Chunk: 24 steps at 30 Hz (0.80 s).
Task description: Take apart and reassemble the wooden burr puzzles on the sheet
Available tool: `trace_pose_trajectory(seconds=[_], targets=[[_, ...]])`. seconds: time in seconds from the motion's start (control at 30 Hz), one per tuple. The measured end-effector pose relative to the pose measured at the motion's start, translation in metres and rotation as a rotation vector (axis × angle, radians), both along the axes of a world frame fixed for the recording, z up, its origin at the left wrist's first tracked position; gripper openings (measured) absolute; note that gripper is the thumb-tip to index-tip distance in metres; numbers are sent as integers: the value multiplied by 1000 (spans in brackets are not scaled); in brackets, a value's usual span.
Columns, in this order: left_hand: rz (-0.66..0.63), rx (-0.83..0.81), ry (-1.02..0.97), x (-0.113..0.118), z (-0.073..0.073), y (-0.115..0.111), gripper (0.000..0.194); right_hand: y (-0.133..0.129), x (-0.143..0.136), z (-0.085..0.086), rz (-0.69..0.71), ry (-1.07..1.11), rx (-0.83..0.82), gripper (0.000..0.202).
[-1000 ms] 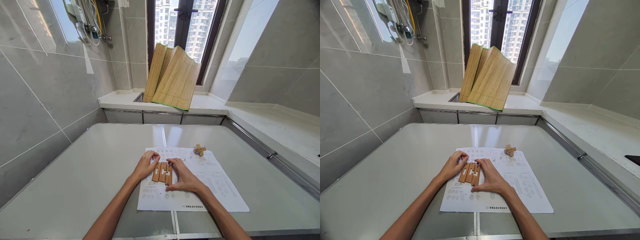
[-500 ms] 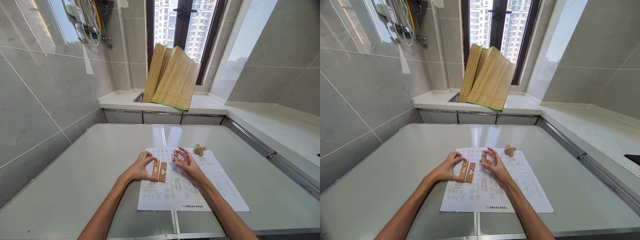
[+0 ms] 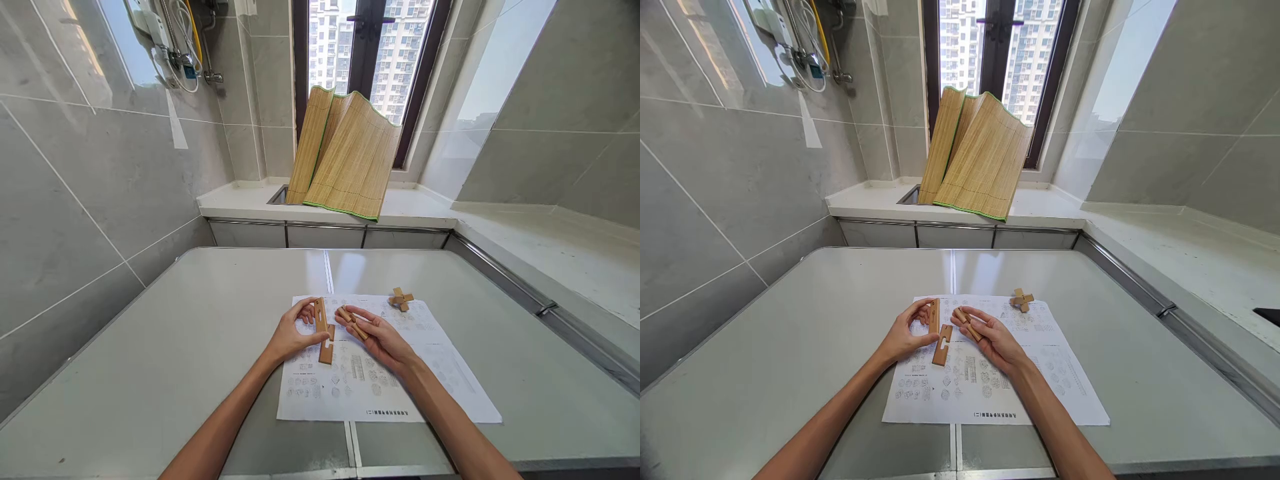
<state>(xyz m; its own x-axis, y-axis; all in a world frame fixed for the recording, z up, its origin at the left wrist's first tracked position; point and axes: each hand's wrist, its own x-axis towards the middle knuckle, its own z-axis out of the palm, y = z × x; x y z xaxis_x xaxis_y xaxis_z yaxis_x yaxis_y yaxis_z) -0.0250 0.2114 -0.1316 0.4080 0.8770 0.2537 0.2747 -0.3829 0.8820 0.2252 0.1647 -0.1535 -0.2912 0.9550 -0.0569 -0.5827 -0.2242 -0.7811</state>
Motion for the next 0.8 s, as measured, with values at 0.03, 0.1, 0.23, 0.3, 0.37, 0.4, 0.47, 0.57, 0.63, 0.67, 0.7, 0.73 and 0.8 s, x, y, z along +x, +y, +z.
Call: trace_pose_trajectory(seconds=[0.03, 0.1, 0.23, 0.3, 0.37, 0.4, 0.47, 0.57, 0.63, 0.67, 0.7, 0.73, 0.8], targets=[[-6, -12, 1, 1, 0, -1, 79, -1, -1, 0, 15, 6, 0, 50], [-16, -19, 10, 3, 1, -4, 82, -2, -2, 0, 33, -20, 2, 54], [-57, -21, -8, 5, 2, -7, 84, -3, -4, -4, 85, -148, -3, 40], [-82, -34, -17, 5, 0, -7, 85, -3, -6, -5, 98, -179, 10, 39], [-113, -51, -16, 5, -2, -7, 88, -3, -7, -5, 105, -189, 31, 39], [-132, -62, -16, 5, -4, -7, 90, -3, -7, -4, 109, -193, 38, 40], [-167, -87, -23, 4, -5, -7, 92, -4, -7, -2, 112, -201, 45, 40], [-205, -125, -32, 4, -4, -8, 93, -5, -7, -1, 114, -204, 56, 39], [-221, -141, -39, 5, -3, -8, 94, -5, -6, -2, 120, -205, 69, 39], [-227, -146, -45, 5, -3, -8, 95, -4, -6, -3, 122, -207, 74, 39], [-229, -149, -50, 4, -3, -8, 95, -4, -6, -4, 122, -210, 77, 38], [-227, -151, -51, 4, -3, -8, 95, -4, -6, -5, 124, -214, 81, 38], [-228, -159, -27, 5, -3, -9, 95, -4, -7, -6, 139, -221, 94, 37]])
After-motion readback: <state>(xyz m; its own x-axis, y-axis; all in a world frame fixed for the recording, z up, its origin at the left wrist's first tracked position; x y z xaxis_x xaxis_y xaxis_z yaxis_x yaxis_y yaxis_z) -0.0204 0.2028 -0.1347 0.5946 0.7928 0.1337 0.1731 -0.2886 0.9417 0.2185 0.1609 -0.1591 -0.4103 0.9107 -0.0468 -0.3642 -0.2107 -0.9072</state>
